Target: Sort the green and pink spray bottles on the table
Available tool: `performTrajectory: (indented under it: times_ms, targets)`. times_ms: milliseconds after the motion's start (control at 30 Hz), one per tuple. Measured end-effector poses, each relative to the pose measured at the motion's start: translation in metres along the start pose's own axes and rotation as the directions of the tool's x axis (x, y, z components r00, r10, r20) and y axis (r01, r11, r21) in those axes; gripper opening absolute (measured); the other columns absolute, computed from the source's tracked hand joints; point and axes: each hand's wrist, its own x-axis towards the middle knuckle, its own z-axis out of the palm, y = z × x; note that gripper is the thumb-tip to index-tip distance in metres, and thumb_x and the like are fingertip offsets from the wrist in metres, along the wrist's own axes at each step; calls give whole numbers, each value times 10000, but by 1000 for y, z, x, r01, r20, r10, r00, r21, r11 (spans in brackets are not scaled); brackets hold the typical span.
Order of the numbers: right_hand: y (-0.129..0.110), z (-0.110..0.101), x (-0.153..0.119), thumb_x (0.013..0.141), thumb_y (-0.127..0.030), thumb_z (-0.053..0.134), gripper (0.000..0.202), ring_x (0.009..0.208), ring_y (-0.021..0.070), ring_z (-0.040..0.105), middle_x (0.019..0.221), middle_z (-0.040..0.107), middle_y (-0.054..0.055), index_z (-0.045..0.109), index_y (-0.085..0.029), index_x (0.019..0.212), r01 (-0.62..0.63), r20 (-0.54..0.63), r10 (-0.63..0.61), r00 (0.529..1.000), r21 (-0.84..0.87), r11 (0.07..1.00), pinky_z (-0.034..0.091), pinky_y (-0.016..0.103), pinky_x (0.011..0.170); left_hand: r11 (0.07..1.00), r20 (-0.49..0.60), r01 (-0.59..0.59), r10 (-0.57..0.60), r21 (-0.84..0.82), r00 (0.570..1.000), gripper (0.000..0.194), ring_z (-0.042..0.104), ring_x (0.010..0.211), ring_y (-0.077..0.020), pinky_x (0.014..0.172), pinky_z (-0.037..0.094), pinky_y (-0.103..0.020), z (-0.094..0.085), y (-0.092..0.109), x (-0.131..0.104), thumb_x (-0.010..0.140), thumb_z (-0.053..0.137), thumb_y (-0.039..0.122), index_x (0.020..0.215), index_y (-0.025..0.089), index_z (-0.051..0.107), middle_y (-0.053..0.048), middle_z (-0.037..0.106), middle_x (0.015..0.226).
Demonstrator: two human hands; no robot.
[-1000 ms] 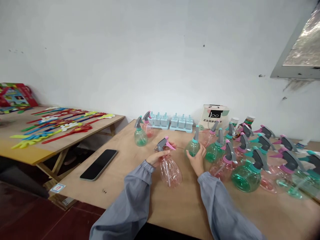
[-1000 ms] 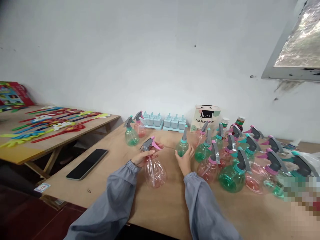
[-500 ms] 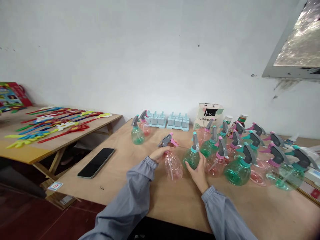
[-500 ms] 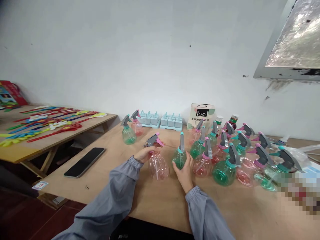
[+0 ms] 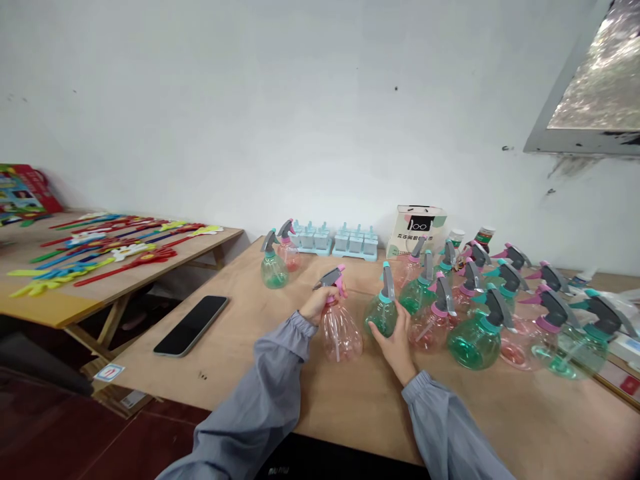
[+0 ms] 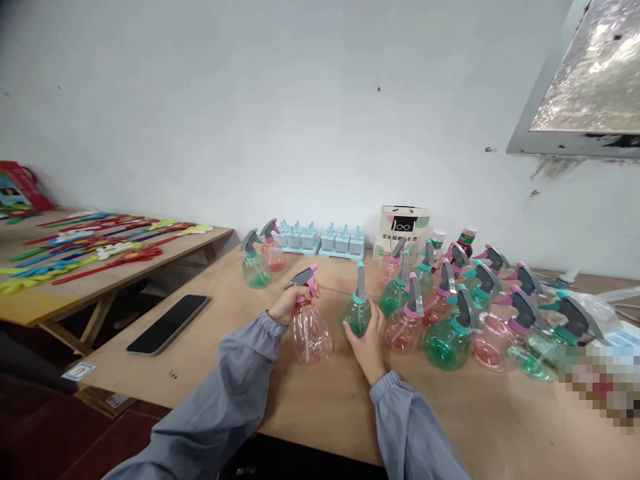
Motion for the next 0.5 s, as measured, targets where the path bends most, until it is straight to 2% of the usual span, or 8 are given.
performTrajectory:
  times_ms: [200, 367, 500]
  targets:
    - [-1, -1, 0, 861, -537, 647, 740, 1308, 312, 450, 1336, 464, 163, 373, -191, 1455, -6, 6, 6, 1000, 16, 1000, 401, 529, 1105, 999, 20, 38, -38, 7, 999, 285, 288, 429, -26, 432, 277, -199, -1, 2, 0, 490, 596, 112, 758, 151, 686, 25, 616, 646]
    - [1, 0, 0, 858, -544, 646, 739, 1294, 308, 457, 1328, 467, 159, 376, -190, 1448, 4, -1, -4, 1000, 17, 1000, 403, 529, 1101, 1000, -15, 9, -9, -22, 1000, 124, 408, 457, -67, 436, 324, -211, -3, 1, 0, 471, 557, 131, 588, 164, 579, 11, 568, 580]
    - [2, 0, 1, 853, -551, 649, 744, 1289, 314, 459, 1318, 484, 162, 386, -185, 1445, 7, -4, -7, 1000, 0, 1000, 397, 537, 1101, 1000, -39, 18, -17, 23, 999, 107, 293, 405, -45, 423, 317, -214, -4, 2, -2, 470, 578, 147, 567, 176, 545, 39, 493, 502]
